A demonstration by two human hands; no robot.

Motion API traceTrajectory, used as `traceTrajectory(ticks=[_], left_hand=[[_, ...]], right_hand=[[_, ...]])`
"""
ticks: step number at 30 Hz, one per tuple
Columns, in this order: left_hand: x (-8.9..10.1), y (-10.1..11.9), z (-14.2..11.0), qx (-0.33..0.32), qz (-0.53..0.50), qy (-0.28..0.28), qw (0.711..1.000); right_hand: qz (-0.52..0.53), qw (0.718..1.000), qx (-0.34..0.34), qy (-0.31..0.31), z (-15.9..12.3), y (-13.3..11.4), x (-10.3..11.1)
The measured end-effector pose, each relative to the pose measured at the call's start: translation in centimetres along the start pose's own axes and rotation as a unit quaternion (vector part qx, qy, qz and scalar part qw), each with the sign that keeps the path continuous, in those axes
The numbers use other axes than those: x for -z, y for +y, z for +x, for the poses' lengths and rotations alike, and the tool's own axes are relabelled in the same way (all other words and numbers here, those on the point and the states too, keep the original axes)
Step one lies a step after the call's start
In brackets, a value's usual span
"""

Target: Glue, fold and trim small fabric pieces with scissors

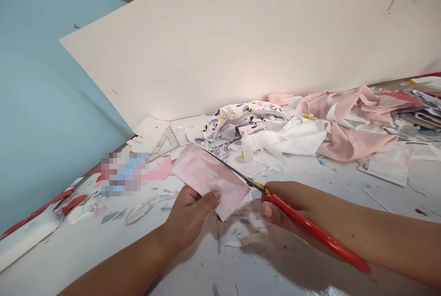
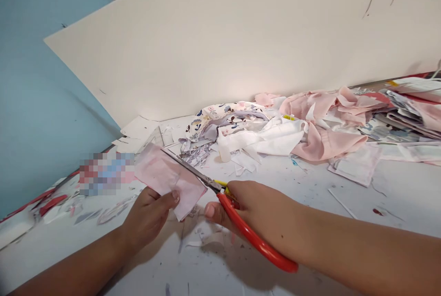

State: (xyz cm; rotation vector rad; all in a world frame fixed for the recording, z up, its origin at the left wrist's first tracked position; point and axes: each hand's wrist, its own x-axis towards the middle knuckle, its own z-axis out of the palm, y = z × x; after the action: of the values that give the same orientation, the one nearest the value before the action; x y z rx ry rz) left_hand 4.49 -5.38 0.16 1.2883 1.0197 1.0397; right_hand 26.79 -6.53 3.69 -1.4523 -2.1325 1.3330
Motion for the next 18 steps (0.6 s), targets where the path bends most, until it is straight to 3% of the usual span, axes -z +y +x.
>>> traceTrajectory(ticks=[6, 13, 18], left_hand=[[-0.47, 0.8, -0.59, 0.02, 0.092, -0.029, 0.995], [-0.82, 0.86, -0.96, 0.031, 0.088, -0.031, 0.995], [-0.79, 0.86, -1.01, 0.041, 0.1, -0.038, 0.993]], right_hand=[[-0.03, 0.999, 0.018, 0.035, 0.43, 0.15, -0.3], [-0.008, 1.0, 0.02, 0.009, 0.41, 0.02, -0.21], [-0.047, 0.998, 0.02, 0.022, 0.6, 0.38, -0.32]])
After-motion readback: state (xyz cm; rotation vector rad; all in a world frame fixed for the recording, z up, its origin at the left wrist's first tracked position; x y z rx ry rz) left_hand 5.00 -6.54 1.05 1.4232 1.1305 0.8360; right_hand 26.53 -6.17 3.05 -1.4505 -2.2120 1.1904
